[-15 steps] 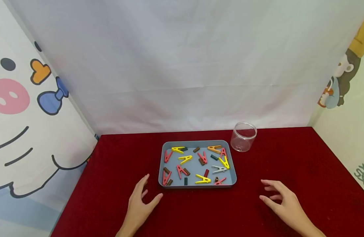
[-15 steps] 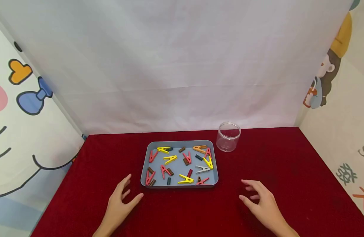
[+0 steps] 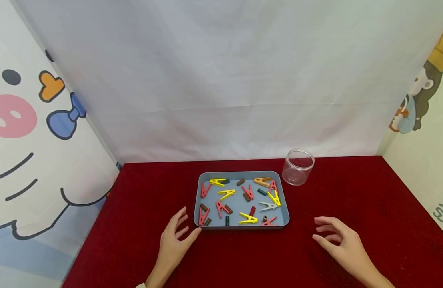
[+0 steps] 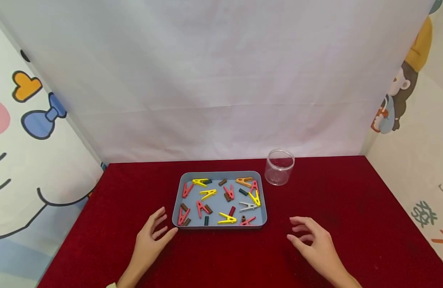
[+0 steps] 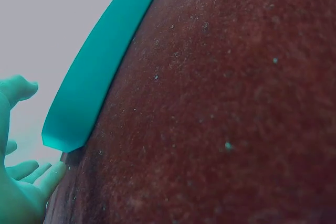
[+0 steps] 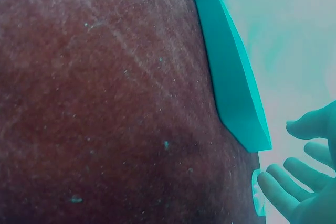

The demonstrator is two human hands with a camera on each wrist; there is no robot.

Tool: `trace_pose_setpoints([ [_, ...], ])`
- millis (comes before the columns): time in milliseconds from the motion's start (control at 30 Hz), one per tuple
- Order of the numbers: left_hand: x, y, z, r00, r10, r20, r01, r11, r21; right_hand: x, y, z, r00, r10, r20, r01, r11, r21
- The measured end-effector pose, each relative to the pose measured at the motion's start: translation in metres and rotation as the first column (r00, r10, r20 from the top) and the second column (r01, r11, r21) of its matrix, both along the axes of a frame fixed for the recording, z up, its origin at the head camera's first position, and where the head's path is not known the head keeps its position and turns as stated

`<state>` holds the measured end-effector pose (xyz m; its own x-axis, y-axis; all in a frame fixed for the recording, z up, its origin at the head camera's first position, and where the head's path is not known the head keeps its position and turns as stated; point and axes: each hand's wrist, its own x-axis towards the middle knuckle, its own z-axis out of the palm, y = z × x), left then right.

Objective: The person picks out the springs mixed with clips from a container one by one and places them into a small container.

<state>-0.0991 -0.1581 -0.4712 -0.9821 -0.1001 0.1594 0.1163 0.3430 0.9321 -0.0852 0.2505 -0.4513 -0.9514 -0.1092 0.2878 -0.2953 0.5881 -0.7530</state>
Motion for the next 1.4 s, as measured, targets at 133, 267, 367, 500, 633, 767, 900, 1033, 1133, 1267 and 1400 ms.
trace_pose_setpoints([
  [133,0.002,0.005,0.011,1.0,-0.01,0.008,0.01,1.0,0.025,-0.001,-0.006,0.006,1.0,0.005,-0.005,-0.005,1.0,-0.006],
  [267,-0.001,0.006,0.01,1.0,-0.024,-0.006,0.024,0.999,0.031,-0.004,-0.008,0.007,0.999,0.026,-0.028,-0.027,1.0,-0.012],
  [367,-0.007,0.006,0.003,0.999,-0.033,-0.014,0.034,0.999,0.039,-0.007,-0.008,0.005,0.998,0.049,-0.046,-0.049,0.999,-0.017],
  [500,-0.016,0.005,-0.013,0.999,-0.039,-0.02,0.039,0.999,0.031,-0.01,-0.011,0.007,0.997,0.059,-0.051,-0.061,0.998,-0.031],
  [633,-0.022,0.006,-0.023,0.998,-0.038,-0.041,0.039,0.999,0.016,-0.012,-0.013,0.007,0.997,0.06,-0.058,-0.063,0.997,-0.046],
  [767,-0.022,0.008,-0.02,0.998,-0.04,-0.044,0.04,0.999,0.009,-0.015,-0.016,0.005,0.994,0.069,-0.085,-0.074,0.995,-0.065],
  [900,-0.018,0.014,-0.004,0.999,-0.034,-0.019,0.034,0.999,0.029,-0.019,-0.019,0.005,0.992,0.089,-0.09,-0.095,0.993,-0.068],
  [1033,-0.015,0.018,0.006,1.0,-0.016,0.027,0.014,0.999,0.046,-0.022,-0.023,0.005,0.992,0.102,-0.075,-0.107,0.993,-0.059],
  [1133,-0.018,0.016,0.001,0.998,-0.004,0.056,0.001,0.999,0.041,-0.023,-0.025,0.006,0.992,0.102,-0.074,-0.106,0.993,-0.056],
  [1267,-0.025,0.013,-0.014,0.997,0.004,0.072,-0.006,1.0,0.019,-0.026,-0.028,0.007,0.993,0.093,-0.067,-0.097,0.993,-0.062],
  [1400,-0.028,0.011,-0.024,0.998,0.014,0.069,-0.015,1.0,0.014,-0.029,-0.031,0.01,0.994,0.096,-0.059,-0.1,0.993,-0.062],
])
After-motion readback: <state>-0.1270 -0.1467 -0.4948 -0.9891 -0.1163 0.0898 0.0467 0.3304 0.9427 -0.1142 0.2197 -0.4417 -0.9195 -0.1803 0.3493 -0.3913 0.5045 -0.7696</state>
